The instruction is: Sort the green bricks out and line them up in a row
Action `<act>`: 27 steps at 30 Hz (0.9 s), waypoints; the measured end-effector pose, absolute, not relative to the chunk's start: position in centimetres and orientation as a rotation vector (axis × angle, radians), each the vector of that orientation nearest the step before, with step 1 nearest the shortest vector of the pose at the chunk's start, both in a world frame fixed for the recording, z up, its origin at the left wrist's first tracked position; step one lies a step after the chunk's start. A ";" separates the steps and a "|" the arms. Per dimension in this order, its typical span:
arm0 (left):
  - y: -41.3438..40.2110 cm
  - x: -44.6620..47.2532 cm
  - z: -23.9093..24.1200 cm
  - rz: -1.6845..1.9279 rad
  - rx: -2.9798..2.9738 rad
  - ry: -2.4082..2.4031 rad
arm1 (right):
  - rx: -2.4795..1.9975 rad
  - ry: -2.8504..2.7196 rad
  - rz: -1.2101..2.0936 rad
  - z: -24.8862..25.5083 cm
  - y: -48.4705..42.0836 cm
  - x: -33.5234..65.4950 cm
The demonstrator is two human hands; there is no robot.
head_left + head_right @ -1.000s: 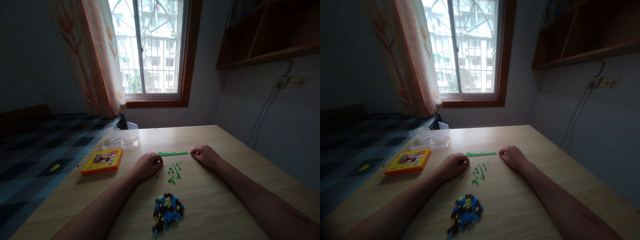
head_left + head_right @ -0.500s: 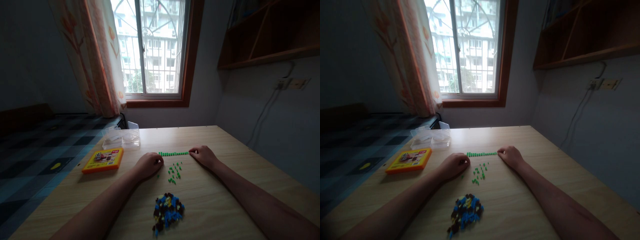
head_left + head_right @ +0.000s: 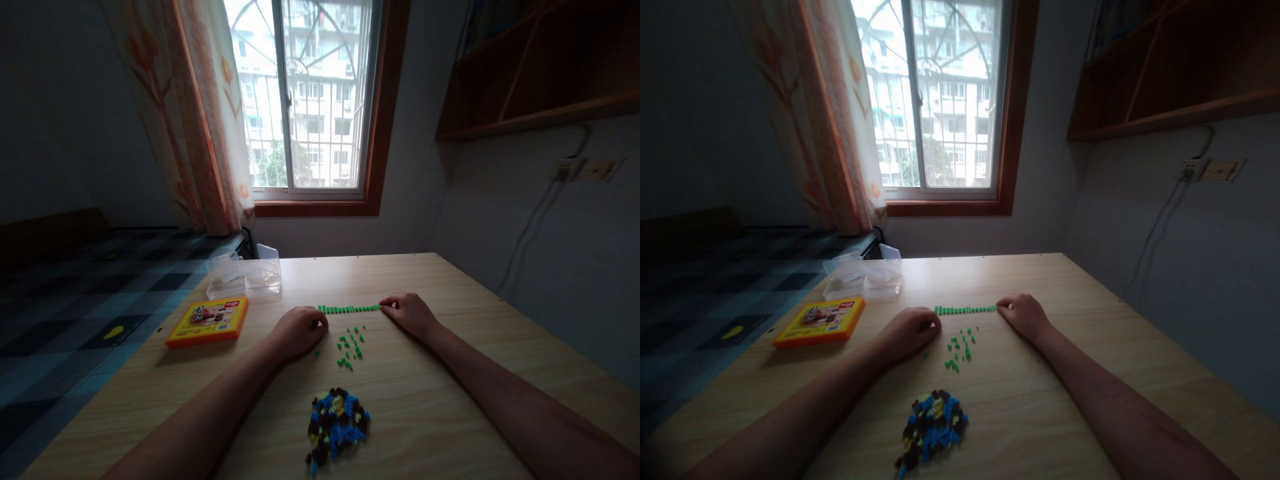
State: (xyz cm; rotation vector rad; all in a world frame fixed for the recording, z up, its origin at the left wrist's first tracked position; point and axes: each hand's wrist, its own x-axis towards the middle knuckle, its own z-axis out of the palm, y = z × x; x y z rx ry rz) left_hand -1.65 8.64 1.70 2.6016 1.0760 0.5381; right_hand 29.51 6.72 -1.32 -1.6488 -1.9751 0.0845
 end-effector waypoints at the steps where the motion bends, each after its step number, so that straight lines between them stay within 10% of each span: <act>1: 8.6 -1.6 1.7 0.540 2.601 1.076 | -1.655 -1.978 0.081 -1.3 6.7 29.5; 27: 8.6 -1.7 1.7 0.515 2.604 1.076 | -1.684 -2.012 0.050 -1.0 6.2 29.0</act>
